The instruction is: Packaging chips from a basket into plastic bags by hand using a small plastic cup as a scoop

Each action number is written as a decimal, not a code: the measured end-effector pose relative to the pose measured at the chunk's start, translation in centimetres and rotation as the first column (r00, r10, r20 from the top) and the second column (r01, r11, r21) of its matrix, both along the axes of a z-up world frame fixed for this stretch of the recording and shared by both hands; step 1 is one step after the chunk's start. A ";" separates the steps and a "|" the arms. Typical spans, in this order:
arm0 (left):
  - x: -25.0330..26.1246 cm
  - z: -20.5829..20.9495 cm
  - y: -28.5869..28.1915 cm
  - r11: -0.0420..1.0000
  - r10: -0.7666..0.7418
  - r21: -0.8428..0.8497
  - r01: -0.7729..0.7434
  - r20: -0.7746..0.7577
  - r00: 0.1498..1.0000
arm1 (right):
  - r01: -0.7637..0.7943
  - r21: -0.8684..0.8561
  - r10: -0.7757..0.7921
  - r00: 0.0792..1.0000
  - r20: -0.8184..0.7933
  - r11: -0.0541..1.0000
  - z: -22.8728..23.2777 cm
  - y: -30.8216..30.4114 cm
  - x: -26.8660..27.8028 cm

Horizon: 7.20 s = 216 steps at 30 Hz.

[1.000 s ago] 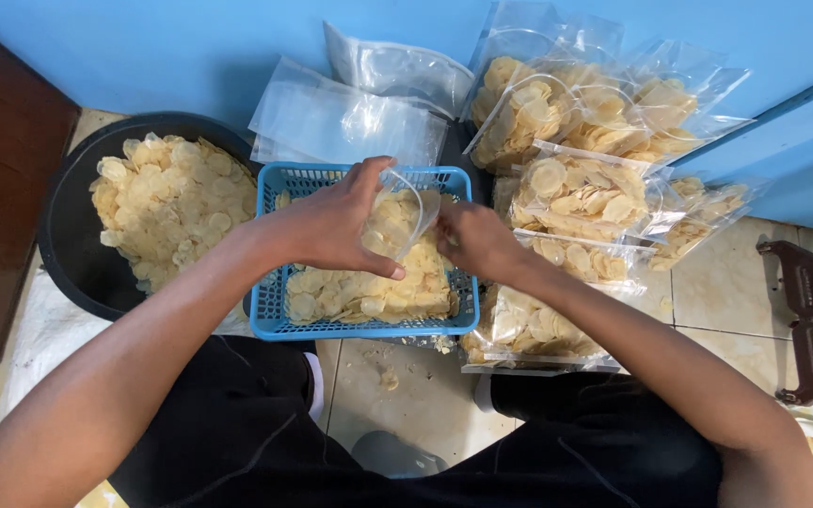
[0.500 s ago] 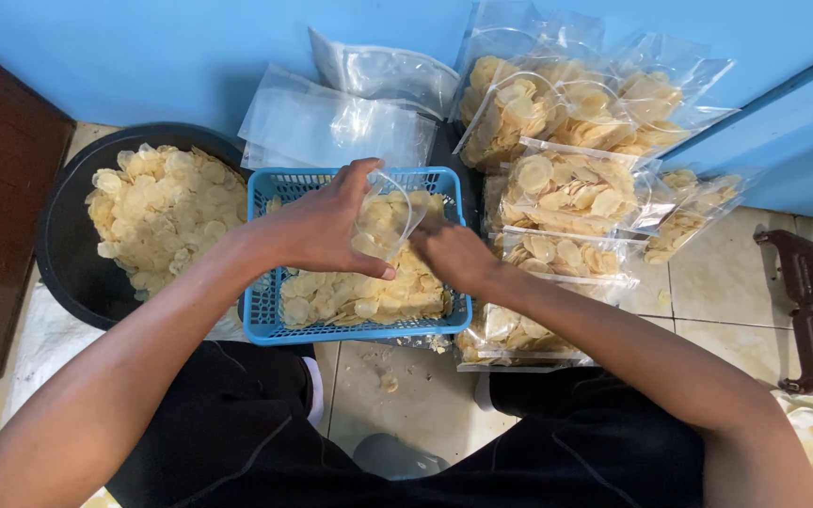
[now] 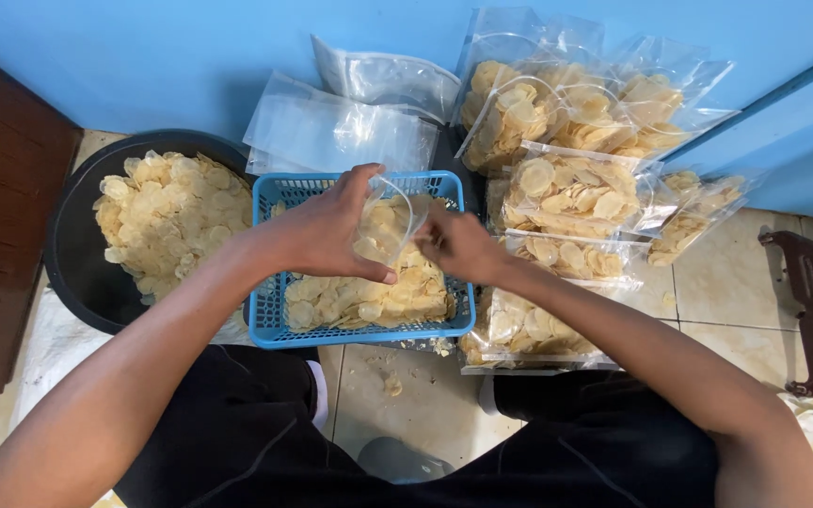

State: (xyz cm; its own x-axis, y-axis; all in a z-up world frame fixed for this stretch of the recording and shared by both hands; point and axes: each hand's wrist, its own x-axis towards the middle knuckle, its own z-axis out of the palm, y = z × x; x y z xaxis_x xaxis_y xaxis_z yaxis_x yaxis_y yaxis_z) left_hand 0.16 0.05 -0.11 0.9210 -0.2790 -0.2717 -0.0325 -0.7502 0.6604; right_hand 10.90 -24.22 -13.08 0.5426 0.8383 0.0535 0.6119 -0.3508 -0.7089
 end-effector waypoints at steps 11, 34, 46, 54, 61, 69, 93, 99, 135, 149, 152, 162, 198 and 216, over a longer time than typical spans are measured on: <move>0.1 -0.3 -0.3 1.000 0.007 0.011 -0.007 -0.038 0.999 | 0.176 0.373 -0.128 0.980 -0.150 0.911 12.9 -0.6 -0.2; -0.1 0.5 -0.7 1.000 0.006 -0.003 -0.006 -0.016 1.000 | -0.190 -0.368 0.262 0.953 0.155 0.910 1.7 0.2 -2.8; -0.2 0.1 0.1 0.999 0.030 -0.032 -0.030 -0.005 1.000 | -0.127 -0.408 0.208 0.965 0.161 0.904 -2.0 -0.1 1.0; -0.5 0.1 0.5 0.998 0.054 -0.012 -0.055 -0.010 0.998 | -0.112 -0.446 0.208 0.963 0.173 0.888 -0.5 0.5 -0.1; -0.7 -0.1 0.4 0.998 0.065 -0.018 -0.066 -0.016 0.998 | -0.053 -0.548 0.370 0.791 0.488 0.835 -4.1 0.1 -1.3; -0.6 0.3 0.3 0.998 0.060 -0.001 -0.060 -0.039 0.997 | 0.011 -0.448 0.250 0.818 0.519 0.894 0.6 1.4 -1.8; -0.6 0.9 0.0 0.999 0.035 -0.038 -0.039 -0.091 0.995 | 0.150 0.055 -0.159 0.957 0.242 0.987 10.0 0.3 -1.5; -0.5 0.5 -0.8 0.998 0.039 -0.045 -0.043 -0.081 0.996 | 0.167 0.340 -0.163 0.986 -0.039 0.926 18.0 -0.4 -2.9; 0.1 0.3 -0.7 0.996 0.069 -0.050 -0.072 -0.055 0.996 | -0.005 -0.299 0.219 0.694 0.686 0.954 -7.0 3.6 -0.1; -0.2 1.0 -0.1 0.995 0.095 -0.024 -0.096 -0.041 0.995 | 0.207 0.095 -0.194 0.972 -0.136 0.974 1.2 -0.5 3.5; -0.3 1.4 -0.3 0.995 0.096 -0.027 -0.097 -0.035 0.995 | 0.257 0.166 -0.220 0.952 -0.212 0.952 3.3 -0.7 3.2; -0.4 0.9 -0.9 0.998 0.055 -0.021 -0.056 -0.046 0.997 | 0.281 0.473 -0.126 0.934 -0.333 0.835 14.8 0.4 -1.5; -0.7 1.4 -0.3 0.996 0.079 -0.030 -0.082 -0.094 0.992 | -0.096 -0.221 0.114 0.991 0.071 0.971 0.8 1.2 1.9; -0.5 1.3 -0.4 0.997 0.083 0.006 -0.083 -0.031 0.996 | -0.039 0.024 0.043 0.984 -0.174 0.999 1.8 -0.9 3.0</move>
